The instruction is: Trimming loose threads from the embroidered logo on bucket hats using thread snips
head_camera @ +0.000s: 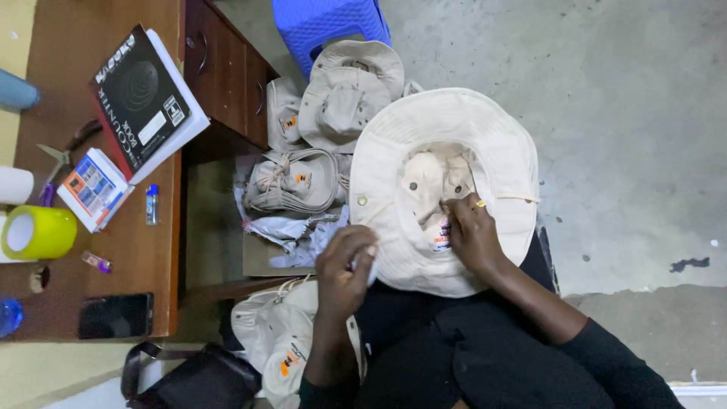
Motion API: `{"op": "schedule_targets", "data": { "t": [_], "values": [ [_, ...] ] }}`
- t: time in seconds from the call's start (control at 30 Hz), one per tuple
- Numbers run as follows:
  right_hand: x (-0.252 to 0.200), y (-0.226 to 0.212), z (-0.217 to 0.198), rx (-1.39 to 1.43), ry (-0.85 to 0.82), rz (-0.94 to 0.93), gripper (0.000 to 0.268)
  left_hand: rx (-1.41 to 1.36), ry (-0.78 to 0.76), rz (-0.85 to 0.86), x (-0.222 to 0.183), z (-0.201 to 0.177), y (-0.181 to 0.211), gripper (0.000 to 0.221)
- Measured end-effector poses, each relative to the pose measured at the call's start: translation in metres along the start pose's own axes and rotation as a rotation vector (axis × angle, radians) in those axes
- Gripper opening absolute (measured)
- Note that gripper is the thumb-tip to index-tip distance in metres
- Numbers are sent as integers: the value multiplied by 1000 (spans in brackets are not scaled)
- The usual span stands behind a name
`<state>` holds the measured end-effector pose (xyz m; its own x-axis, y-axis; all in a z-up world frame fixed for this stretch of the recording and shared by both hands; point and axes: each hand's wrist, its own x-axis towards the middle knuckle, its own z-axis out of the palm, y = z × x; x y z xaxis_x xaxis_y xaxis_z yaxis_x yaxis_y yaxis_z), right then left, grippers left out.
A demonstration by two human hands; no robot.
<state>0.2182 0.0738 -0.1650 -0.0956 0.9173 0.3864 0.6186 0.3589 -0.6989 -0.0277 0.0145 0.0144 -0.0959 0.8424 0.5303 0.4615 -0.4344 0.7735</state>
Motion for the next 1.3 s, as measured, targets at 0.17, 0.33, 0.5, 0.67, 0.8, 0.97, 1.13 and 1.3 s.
{"op": "schedule_targets", "data": {
  "t": [0.17, 0.33, 0.5, 0.67, 0.8, 0.97, 1.13, 1.3],
  "values": [
    [-10, 4, 30, 201, -207, 150, 16, -146, -553, -222, -11, 45, -4, 26],
    [-1, 16, 12, 94, -433, 218, 25, 90, -657, -423, -27, 100, -82, 38],
    [-7, 2, -3, 187, -414, 207, 16, 28, -629, -448, -56, 122, -127, 28],
    [-25, 4, 9, 371, -63, 295, 3, -380, -348, -640, -90, 151, -174, 18],
    [-33, -21, 2, 358, 79, 176, 3, -567, -295, -738, -114, 169, -187, 15],
    [-30, -9, 2, 442, 63, 295, 5, -591, -197, -738, -101, 162, -163, 18],
    [-6, -5, -21, 359, -232, 399, 24, -250, -394, -403, -71, 133, -145, 21],
    [6, -23, -39, 0, -431, 268, 25, -125, -536, -354, -67, 126, -134, 27]
  ]
}}
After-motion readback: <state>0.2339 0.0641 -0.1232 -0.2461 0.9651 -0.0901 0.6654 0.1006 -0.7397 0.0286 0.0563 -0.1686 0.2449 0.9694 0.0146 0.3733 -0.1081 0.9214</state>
